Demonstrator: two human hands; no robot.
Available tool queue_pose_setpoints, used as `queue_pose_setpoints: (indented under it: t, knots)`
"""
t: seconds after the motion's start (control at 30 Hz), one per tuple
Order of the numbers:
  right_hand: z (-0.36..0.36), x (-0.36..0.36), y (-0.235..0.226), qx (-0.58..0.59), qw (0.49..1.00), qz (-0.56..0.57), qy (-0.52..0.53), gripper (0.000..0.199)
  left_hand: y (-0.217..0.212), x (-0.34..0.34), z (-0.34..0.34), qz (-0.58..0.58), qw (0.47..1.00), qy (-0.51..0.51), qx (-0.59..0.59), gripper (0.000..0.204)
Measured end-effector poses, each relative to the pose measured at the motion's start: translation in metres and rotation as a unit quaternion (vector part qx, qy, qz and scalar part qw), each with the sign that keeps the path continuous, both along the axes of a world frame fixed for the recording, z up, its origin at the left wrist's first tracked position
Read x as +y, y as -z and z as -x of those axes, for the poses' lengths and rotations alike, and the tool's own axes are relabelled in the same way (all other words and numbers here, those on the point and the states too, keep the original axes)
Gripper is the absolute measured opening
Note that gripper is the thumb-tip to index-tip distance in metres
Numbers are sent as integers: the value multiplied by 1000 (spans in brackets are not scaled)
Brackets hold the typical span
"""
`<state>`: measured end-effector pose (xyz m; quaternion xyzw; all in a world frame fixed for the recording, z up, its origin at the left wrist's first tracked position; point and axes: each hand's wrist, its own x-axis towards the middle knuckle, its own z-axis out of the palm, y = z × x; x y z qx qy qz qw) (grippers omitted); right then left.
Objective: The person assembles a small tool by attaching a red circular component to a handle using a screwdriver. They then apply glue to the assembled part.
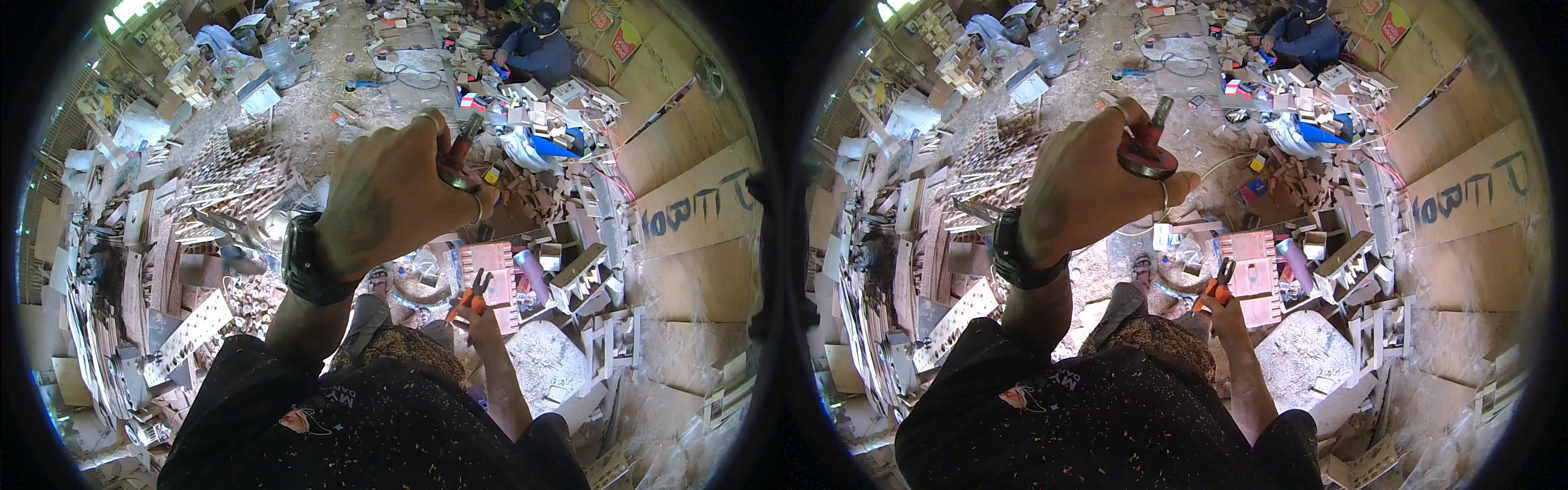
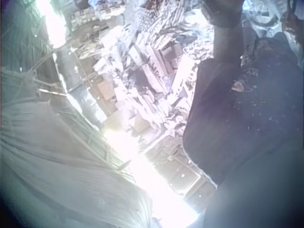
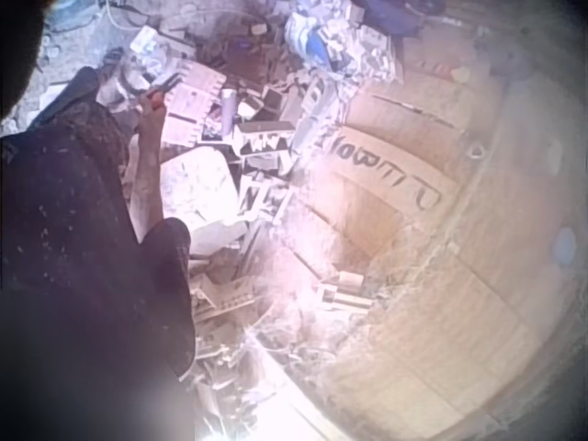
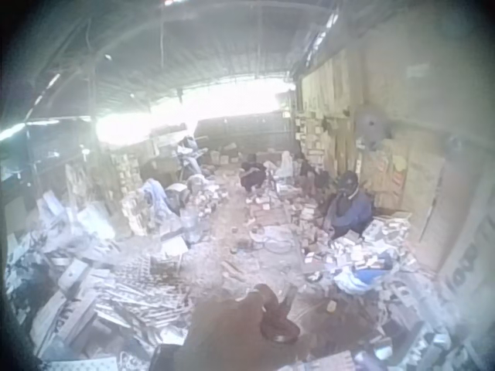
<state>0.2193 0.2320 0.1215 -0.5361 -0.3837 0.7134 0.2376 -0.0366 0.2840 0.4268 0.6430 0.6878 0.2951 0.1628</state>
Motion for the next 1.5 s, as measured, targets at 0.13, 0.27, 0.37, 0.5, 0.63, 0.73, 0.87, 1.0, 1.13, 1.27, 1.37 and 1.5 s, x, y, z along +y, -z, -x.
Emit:
queue_pose_setpoints:
  t: [0.13,0.27,0.37,0.5,0.63,0.73,0.87,1.0,1.13,1.27,1.37,1.5]
  knots:
    - [15,18,-41,-30,992,-113,-42,26,25,4,8,-2,999,16,30,48]
    - [42,51,-95,-51,971,-216,-95,27,60,14,18,60,997,29,35,46]
    - [62,81,-129,-100,956,-214,-176,32,88,27,24,70,995,53,47,42]
    - [100,117,-140,-174,937,-218,-210,27,124,54,42,129,986,80,64,39]
    - [134,147,-125,-201,936,-184,-225,29,157,87,70,152,980,104,76,33]
    - [155,167,-101,-244,930,-162,-223,26,188,109,90,148,975,124,108,32]
    - [175,192,-56,-268,927,-116,-237,30,237,133,116,125,976,133,123,17]
    - [202,194,-3,-241,951,14,-195,30,283,149,132,162,947,200,190,8]
    - [221,192,38,-202,949,131,-203,25,322,147,139,236,918,229,220,13]
    - [237,185,71,-177,953,15,-247,27,362,142,146,305,932,159,114,15]
    - [246,189,86,-222,941,2,-254,29,385,147,158,327,931,151,53,19]
    - [254,208,82,-226,941,-42,-247,31,390,169,184,219,960,170,26,25]
